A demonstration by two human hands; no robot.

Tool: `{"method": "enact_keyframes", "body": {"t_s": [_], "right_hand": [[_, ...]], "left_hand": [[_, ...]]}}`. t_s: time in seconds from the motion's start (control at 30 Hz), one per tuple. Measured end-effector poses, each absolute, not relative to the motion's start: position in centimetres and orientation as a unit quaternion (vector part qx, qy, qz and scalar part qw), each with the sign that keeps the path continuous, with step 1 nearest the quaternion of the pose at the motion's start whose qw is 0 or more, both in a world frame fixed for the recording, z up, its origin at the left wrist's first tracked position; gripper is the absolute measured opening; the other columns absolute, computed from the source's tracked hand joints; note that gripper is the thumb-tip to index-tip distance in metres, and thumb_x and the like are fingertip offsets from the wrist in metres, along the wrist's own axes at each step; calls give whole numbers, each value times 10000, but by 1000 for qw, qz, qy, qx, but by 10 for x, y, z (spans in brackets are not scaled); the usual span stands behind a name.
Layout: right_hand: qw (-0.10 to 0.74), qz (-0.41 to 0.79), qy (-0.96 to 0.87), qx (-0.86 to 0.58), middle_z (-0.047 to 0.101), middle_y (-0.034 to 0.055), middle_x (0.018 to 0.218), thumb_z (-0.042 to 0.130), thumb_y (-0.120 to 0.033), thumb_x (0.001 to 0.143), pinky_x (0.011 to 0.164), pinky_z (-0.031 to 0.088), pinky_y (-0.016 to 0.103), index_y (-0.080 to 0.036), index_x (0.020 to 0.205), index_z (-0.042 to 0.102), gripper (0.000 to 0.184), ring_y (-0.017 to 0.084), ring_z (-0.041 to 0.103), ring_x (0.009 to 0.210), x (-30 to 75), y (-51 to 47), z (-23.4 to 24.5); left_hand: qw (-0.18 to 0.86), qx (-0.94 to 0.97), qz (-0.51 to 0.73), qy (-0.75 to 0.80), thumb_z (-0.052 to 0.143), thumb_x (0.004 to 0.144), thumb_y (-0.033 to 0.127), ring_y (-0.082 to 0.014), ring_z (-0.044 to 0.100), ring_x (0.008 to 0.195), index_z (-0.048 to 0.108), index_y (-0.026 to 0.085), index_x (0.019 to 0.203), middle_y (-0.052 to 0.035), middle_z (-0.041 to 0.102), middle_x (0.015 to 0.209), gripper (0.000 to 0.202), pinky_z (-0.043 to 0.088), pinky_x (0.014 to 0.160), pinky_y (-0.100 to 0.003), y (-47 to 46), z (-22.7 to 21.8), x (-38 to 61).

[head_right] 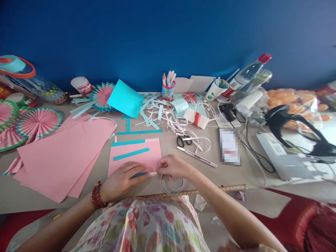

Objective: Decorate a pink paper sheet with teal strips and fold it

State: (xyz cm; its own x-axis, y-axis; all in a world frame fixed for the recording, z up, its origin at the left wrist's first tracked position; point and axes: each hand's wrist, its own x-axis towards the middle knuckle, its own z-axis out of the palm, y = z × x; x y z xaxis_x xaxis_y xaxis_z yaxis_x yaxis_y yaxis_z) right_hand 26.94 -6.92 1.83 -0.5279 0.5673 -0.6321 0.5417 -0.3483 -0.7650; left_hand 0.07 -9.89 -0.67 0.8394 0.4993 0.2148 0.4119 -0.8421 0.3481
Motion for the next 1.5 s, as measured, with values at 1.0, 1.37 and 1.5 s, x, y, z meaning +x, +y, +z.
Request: {"method": "enact_keyframes", "body": {"t_s": [1.0,1.37,1.5], "right_hand": [[-116,359,-719,-584,641,-12,522,520,-296,859,497,303,205,-185,617,620,284,96,561,475,255,-74,61],[-72,313,-751,-577,653,-20,693,565,-496,872,539,231,239,-219,717,645,327,110,526,608,282,-79,53],[-82,323,-749,-573,639,-24,687,557,-474,872,534,231,241,-222,726,635,302,108,511,597,286,-81,47]], "left_hand": [[108,953,114,258,537,890,159,-256,469,1160,591,190,1199,-97,558,1266,315,424,1011,-428,-107,-4,8],[112,952,119,261,559,879,150,-241,476,1161,592,199,1190,-91,569,1253,317,418,1025,-428,-107,-9,8],[109,951,119,265,545,891,152,-231,480,1165,598,208,1180,-95,574,1253,300,430,1016,-420,-107,-9,9]]}}
